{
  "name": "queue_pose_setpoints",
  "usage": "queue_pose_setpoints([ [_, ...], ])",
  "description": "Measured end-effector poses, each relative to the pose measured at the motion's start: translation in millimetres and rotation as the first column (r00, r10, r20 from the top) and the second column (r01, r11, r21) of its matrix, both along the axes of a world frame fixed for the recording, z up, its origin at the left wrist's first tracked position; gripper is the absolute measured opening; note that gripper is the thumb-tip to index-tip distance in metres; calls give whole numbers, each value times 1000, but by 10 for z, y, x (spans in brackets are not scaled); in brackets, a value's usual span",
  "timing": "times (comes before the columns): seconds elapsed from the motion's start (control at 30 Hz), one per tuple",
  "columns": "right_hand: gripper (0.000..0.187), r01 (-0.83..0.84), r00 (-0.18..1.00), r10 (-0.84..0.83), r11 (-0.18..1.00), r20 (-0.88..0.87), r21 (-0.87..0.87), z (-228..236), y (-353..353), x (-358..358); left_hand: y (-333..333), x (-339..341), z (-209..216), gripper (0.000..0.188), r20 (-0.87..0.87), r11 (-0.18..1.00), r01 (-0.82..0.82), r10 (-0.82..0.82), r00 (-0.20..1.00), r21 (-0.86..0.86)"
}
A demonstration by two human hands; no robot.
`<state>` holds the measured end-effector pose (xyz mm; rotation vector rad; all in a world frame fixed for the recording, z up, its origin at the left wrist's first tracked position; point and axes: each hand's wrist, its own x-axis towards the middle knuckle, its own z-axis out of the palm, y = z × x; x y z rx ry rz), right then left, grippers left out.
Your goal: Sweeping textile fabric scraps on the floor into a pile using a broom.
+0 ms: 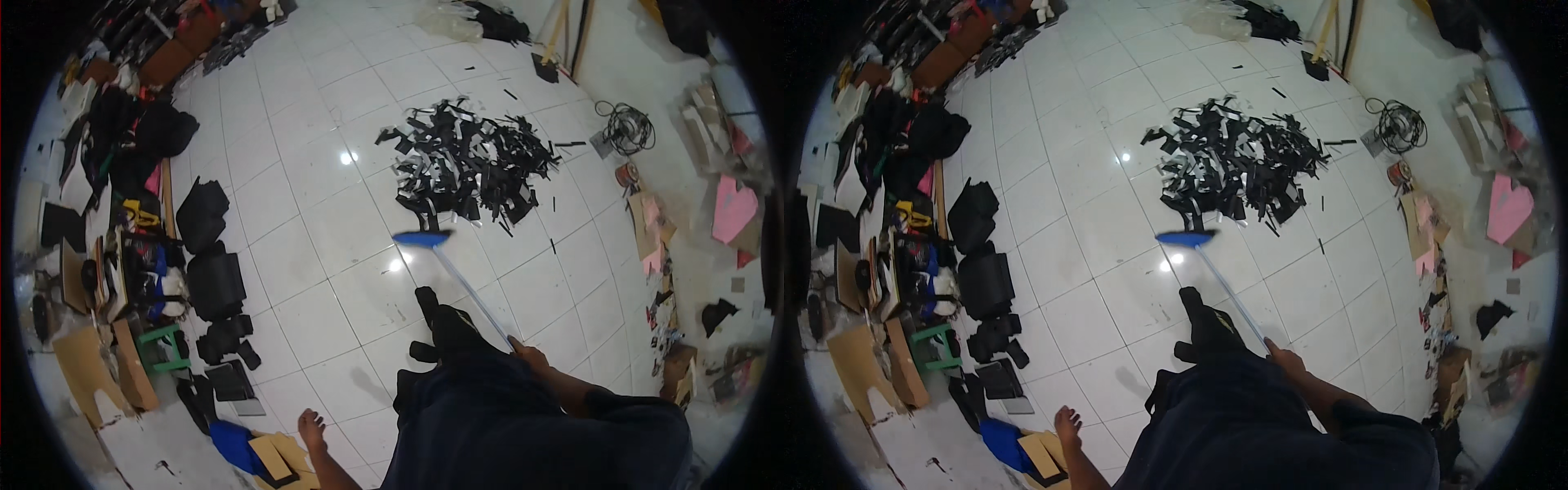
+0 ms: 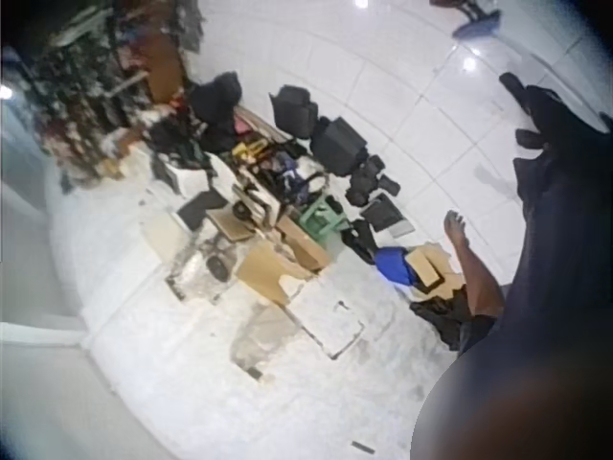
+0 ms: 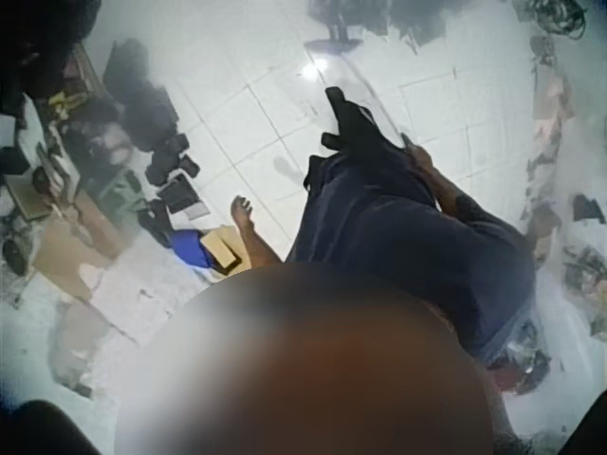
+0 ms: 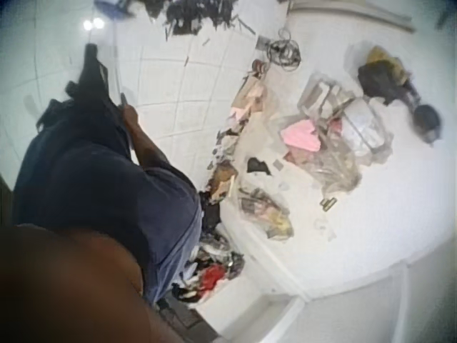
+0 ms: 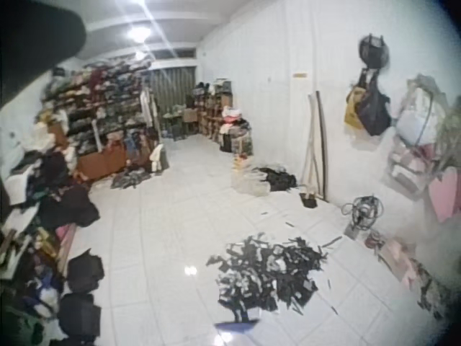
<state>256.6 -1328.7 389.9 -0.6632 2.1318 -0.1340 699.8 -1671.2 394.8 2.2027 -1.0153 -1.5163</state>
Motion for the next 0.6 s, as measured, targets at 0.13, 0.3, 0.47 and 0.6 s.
queue_pose_setpoints([
  [0.13,47,49,998,-51,993,20,109,-78,-351,-240,-142,-32,148,31,67,992,124,-122,990,-22],
  [0.3,47,123,987,-121,992,-101,9,-483,-1224,-1253,335,-195,21,31,39,981,185,-187,982,62],
  [0.47,36,-104,942,76,992,-326,-70,-924,-2263,-3502,1397,-318,21,26,25,978,205,-206,978,48],
  [0.6,30,54,919,-76,996,-387,-67,-446,-3687,-4514,2209,-604,193,36,111,810,-144,98,989,568],
])
